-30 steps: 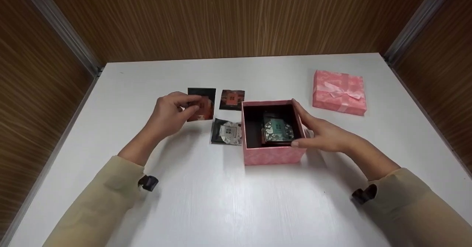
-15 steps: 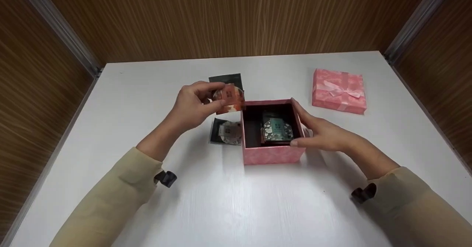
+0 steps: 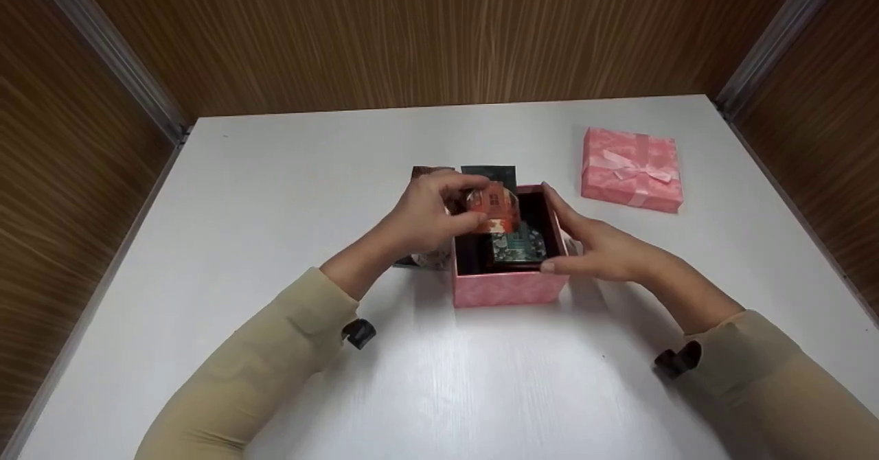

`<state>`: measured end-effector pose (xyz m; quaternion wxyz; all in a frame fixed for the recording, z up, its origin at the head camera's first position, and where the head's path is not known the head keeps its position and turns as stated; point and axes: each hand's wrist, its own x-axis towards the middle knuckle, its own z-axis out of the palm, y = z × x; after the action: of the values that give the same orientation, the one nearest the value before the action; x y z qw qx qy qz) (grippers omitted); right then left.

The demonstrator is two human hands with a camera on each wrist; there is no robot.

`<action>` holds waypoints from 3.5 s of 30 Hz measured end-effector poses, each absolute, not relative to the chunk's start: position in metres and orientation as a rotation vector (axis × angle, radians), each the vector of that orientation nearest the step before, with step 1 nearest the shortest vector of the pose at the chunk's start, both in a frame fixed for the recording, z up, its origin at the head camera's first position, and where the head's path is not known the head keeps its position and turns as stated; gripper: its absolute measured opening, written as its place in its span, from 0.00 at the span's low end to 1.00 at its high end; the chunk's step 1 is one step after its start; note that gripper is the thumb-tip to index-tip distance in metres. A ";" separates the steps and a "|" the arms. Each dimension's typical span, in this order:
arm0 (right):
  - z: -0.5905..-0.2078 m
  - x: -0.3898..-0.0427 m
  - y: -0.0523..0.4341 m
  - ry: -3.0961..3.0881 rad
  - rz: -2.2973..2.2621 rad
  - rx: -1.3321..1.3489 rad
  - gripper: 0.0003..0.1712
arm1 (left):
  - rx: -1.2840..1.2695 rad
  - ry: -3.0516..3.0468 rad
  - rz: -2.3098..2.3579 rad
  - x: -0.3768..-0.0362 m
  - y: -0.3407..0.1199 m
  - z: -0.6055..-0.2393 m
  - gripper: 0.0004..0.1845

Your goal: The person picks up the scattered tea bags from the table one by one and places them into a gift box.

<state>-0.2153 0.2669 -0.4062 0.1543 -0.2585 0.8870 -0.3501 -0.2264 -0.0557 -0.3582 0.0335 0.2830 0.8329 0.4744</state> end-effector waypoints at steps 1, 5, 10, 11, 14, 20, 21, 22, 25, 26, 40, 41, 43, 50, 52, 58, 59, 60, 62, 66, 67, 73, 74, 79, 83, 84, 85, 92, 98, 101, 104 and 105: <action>-0.407 -0.215 0.267 2.542 -1.006 -0.741 0.67 | 0.890 2.569 1.432 -0.227 -0.053 -0.359 0.25; -0.407 -0.216 0.268 2.539 -1.009 -0.742 0.67 | 0.954 2.588 1.325 -0.227 -0.042 -0.364 0.27; -0.406 -0.215 0.268 2.538 -0.999 -0.744 0.67 | 0.996 2.597 1.240 -0.226 -0.032 -0.370 0.28; -0.406 -0.215 0.268 2.537 -0.997 -0.745 0.67 | 1.003 2.602 1.229 -0.227 -0.031 -0.372 0.28; -0.406 -0.215 0.268 2.540 -0.994 -0.747 0.67 | 1.025 2.613 1.210 -0.228 -0.028 -0.375 0.27; -0.406 -0.215 0.268 2.534 -1.009 -0.759 0.67 | 1.072 2.626 1.112 -0.230 -0.021 -0.377 0.28; -0.406 -0.215 0.268 2.534 -1.009 -0.760 0.67 | 1.075 2.629 1.085 -0.230 -0.020 -0.377 0.28; -0.406 -0.215 0.268 2.534 -1.007 -0.760 0.67 | 1.075 2.632 1.054 -0.230 -0.019 -0.377 0.29; -0.406 -0.216 0.268 2.538 -1.000 -0.758 0.67 | 1.059 2.651 0.961 -0.230 -0.016 -0.376 0.29; -0.405 -0.216 0.268 2.539 -0.999 -0.756 0.67 | 1.055 2.659 0.926 -0.230 -0.015 -0.376 0.30; -0.406 -0.214 0.268 2.527 -1.015 -0.753 0.67 | 1.031 2.793 0.482 -0.230 -0.003 -0.375 0.30; -0.406 -0.214 0.267 2.526 -1.015 -0.749 0.67 | 1.029 2.802 0.463 -0.230 -0.003 -0.376 0.30; -0.405 -0.214 0.267 2.526 -1.013 -0.747 0.67 | 1.027 2.814 0.433 -0.230 -0.002 -0.377 0.30; -0.406 -0.214 0.266 2.520 -1.013 -0.745 0.66 | 1.012 2.846 0.326 -0.230 0.001 -0.380 0.29; -0.405 -0.214 0.267 2.523 -1.012 -0.737 0.66 | 1.002 2.855 0.289 -0.229 0.003 -0.380 0.28; -0.404 -0.214 0.267 2.537 -0.997 -0.740 0.67 | 0.951 2.884 0.233 -0.227 0.006 -0.381 0.29; -0.404 -0.214 0.267 2.541 -0.992 -0.743 0.67 | 0.943 2.887 0.230 -0.227 0.006 -0.381 0.29; -0.404 -0.214 0.267 2.544 -0.987 -0.742 0.67 | 0.938 2.890 0.228 -0.226 0.006 -0.381 0.29; -0.405 -0.215 0.267 2.545 -0.983 -0.742 0.67 | 0.933 2.897 0.220 -0.226 0.007 -0.382 0.29; -0.405 -0.214 0.267 2.534 -0.996 -0.737 0.67 | 0.931 2.911 0.208 -0.226 0.007 -0.383 0.29; -0.405 -0.214 0.266 2.528 -1.004 -0.741 0.67 | 0.928 2.914 0.215 -0.226 0.007 -0.383 0.29; -0.404 -0.216 0.266 2.522 -1.014 -0.764 0.67 | 0.900 2.947 0.306 -0.226 0.006 -0.384 0.30; -0.404 -0.216 0.266 2.527 -1.008 -0.763 0.67 | 0.899 2.953 0.328 -0.227 0.006 -0.384 0.30; -0.403 -0.217 0.265 2.525 -0.996 -0.747 0.67 | 0.919 2.975 0.481 -0.227 0.003 -0.387 0.28; -0.403 -0.217 0.265 2.524 -0.992 -0.744 0.67 | 0.931 2.985 0.666 -0.227 0.000 -0.388 0.26; -0.403 -0.217 0.265 2.525 -0.991 -0.744 0.67 | 0.937 2.986 0.718 -0.227 -0.001 -0.389 0.26; -0.403 -0.217 0.265 2.526 -0.992 -0.745 0.67 | 0.945 2.986 0.774 -0.227 -0.001 -0.389 0.25; -0.405 -0.218 0.267 2.517 -1.021 -0.765 0.67 | 0.973 2.948 1.157 -0.226 -0.008 -0.390 0.22; -0.406 -0.219 0.267 2.504 -1.044 -0.764 0.67 | 0.989 2.983 1.339 -0.230 -0.029 -0.382 0.20; -0.406 -0.219 0.268 2.507 -1.045 -0.762 0.67 | 0.924 2.995 1.396 -0.236 -0.046 -0.377 0.20; -0.407 -0.218 0.269 2.519 -1.036 -0.757 0.67 | 0.828 2.994 1.438 -0.243 -0.065 -0.375 0.20; -0.407 -0.218 0.270 2.523 -1.033 -0.758 0.67 | 0.793 2.997 1.441 -0.245 -0.072 -0.375 0.20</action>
<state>-0.2180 0.2698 -0.4065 0.1555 -0.2646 0.8807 -0.3607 -0.2447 -0.0718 -0.3754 -0.1383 0.2297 0.8682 0.4175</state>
